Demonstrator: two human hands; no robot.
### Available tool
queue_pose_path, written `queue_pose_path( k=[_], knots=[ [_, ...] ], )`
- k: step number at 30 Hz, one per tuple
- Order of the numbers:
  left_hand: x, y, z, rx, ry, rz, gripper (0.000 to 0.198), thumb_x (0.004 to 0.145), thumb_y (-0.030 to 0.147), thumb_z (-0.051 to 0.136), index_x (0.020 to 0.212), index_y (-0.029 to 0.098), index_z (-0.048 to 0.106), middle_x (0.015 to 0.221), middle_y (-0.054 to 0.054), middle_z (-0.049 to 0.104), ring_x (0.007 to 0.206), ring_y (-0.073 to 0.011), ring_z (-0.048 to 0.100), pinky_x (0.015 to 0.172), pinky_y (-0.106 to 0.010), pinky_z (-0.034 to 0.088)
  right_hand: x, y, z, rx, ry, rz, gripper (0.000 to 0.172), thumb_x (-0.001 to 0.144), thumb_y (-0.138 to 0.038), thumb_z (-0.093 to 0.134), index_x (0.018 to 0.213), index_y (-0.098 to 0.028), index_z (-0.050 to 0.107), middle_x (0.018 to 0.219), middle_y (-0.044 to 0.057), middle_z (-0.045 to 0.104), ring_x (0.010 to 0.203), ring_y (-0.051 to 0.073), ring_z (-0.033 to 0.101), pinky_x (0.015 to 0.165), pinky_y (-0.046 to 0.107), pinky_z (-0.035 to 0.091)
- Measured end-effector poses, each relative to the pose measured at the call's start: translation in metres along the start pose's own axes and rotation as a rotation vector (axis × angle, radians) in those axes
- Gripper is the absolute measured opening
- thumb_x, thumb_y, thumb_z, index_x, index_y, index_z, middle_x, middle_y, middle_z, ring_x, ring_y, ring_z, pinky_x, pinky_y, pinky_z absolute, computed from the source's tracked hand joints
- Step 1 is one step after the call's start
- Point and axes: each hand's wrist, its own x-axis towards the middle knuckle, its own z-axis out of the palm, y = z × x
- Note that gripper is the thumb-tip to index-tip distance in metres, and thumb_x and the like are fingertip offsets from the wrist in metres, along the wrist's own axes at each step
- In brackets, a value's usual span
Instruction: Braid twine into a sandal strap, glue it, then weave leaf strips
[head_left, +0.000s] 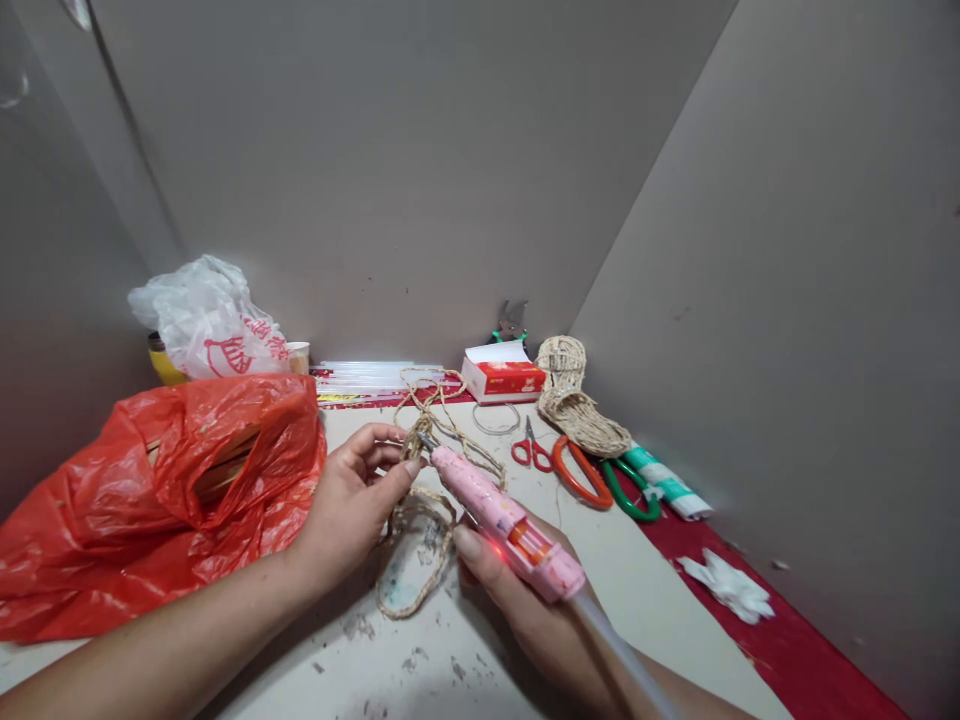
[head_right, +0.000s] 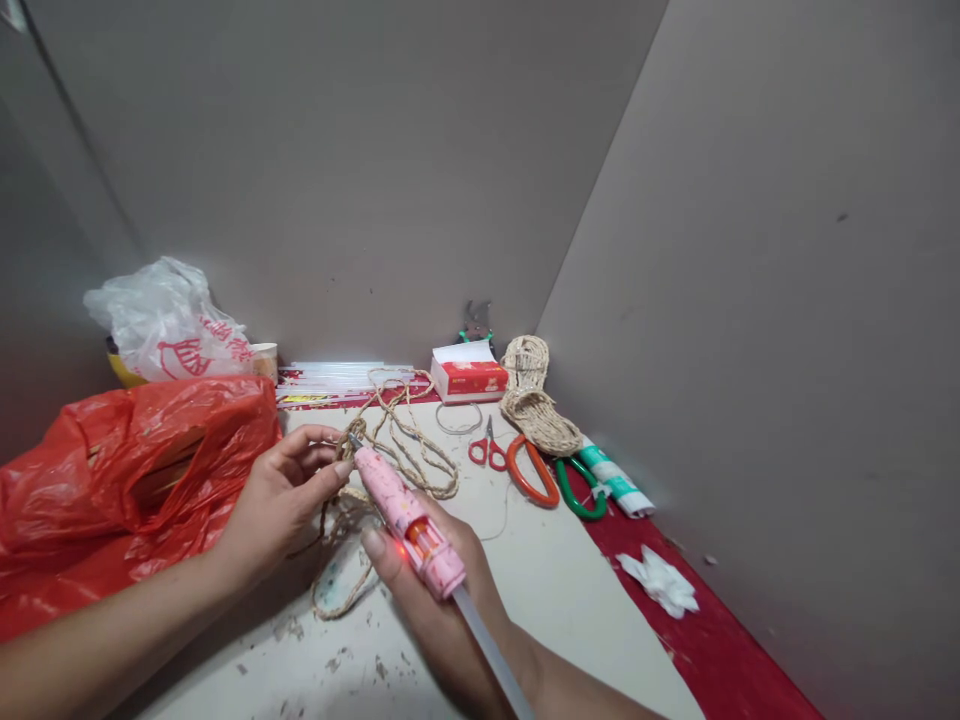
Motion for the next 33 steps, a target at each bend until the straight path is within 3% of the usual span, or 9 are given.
queue_pose_path(
  k=[2, 6, 11, 15, 19, 28, 33],
  knots=[
    [0.000, -0.001, 0.000, -0.010, 0.003, -0.005, 0.018, 0.074, 0.020, 0.071, 0.090, 0.019, 0.062, 0.077, 0.001, 0.067, 0.072, -0.0095, 0.059, 0.066, -0.018, 0.046, 0.001, -0.002, 0.001, 0.004, -0.011, -0.010, 0.015, 0.086, -0.034, 0.059, 0.091, -0.020, 0.060, 0.074, 0.001, 0.058, 0.067, 0.016, 0.054, 0.066, 0.027, 0.049],
    [0.000, -0.003, 0.001, -0.032, 0.021, -0.032, 0.021, 0.073, 0.022, 0.073, 0.091, 0.018, 0.064, 0.077, 0.000, 0.069, 0.071, -0.0109, 0.060, 0.067, -0.020, 0.047, 0.003, -0.007, 0.003, 0.008, 0.004, 0.013, 0.032, 0.087, -0.036, 0.057, 0.114, -0.019, 0.059, 0.079, 0.004, 0.063, 0.075, 0.019, 0.058, 0.070, 0.029, 0.050],
    [0.000, -0.002, 0.001, -0.010, 0.024, -0.025, 0.019, 0.073, 0.023, 0.073, 0.091, 0.018, 0.066, 0.079, -0.001, 0.070, 0.073, -0.0120, 0.061, 0.067, -0.021, 0.047, 0.002, -0.014, 0.003, -0.005, 0.010, 0.060, 0.055, 0.088, -0.038, 0.057, 0.138, -0.024, 0.043, 0.086, 0.003, 0.064, 0.066, 0.016, 0.055, 0.062, 0.027, 0.049],
    [-0.001, -0.002, 0.000, 0.088, 0.031, 0.047, 0.019, 0.073, 0.020, 0.071, 0.092, 0.021, 0.068, 0.086, -0.001, 0.069, 0.079, -0.0135, 0.061, 0.072, -0.022, 0.048, 0.002, -0.016, 0.003, -0.041, 0.036, 0.091, 0.056, 0.088, -0.044, 0.055, 0.138, -0.022, 0.044, 0.073, 0.000, 0.058, 0.053, 0.013, 0.045, 0.052, 0.025, 0.044],
    [-0.001, -0.001, 0.000, 0.081, 0.042, 0.050, 0.018, 0.071, 0.019, 0.072, 0.089, 0.019, 0.067, 0.085, -0.001, 0.069, 0.079, -0.0137, 0.062, 0.073, -0.023, 0.049, 0.002, -0.012, 0.003, -0.010, 0.007, 0.122, 0.057, 0.089, -0.046, 0.053, 0.139, -0.022, 0.042, 0.064, -0.003, 0.049, 0.055, 0.014, 0.042, 0.052, 0.024, 0.041],
    [0.002, 0.010, 0.002, -0.103, 0.056, -0.172, 0.029, 0.062, 0.023, 0.081, 0.084, 0.017, 0.063, 0.072, 0.002, 0.066, 0.063, -0.0088, 0.060, 0.059, -0.019, 0.049, 0.001, -0.009, 0.002, 0.008, -0.008, 0.161, 0.053, 0.087, -0.048, 0.053, 0.131, -0.019, 0.048, 0.066, -0.002, 0.051, 0.055, 0.013, 0.043, 0.051, 0.024, 0.040],
    [0.004, 0.012, 0.000, -0.207, 0.004, -0.279, 0.028, 0.066, 0.028, 0.079, 0.085, 0.018, 0.061, 0.069, 0.002, 0.065, 0.058, -0.0095, 0.061, 0.055, -0.020, 0.049, 0.002, -0.010, 0.003, 0.049, -0.014, 0.184, 0.058, 0.087, -0.050, 0.052, 0.135, -0.017, 0.045, 0.061, -0.003, 0.047, 0.053, 0.013, 0.043, 0.048, 0.023, 0.037]
  ],
)
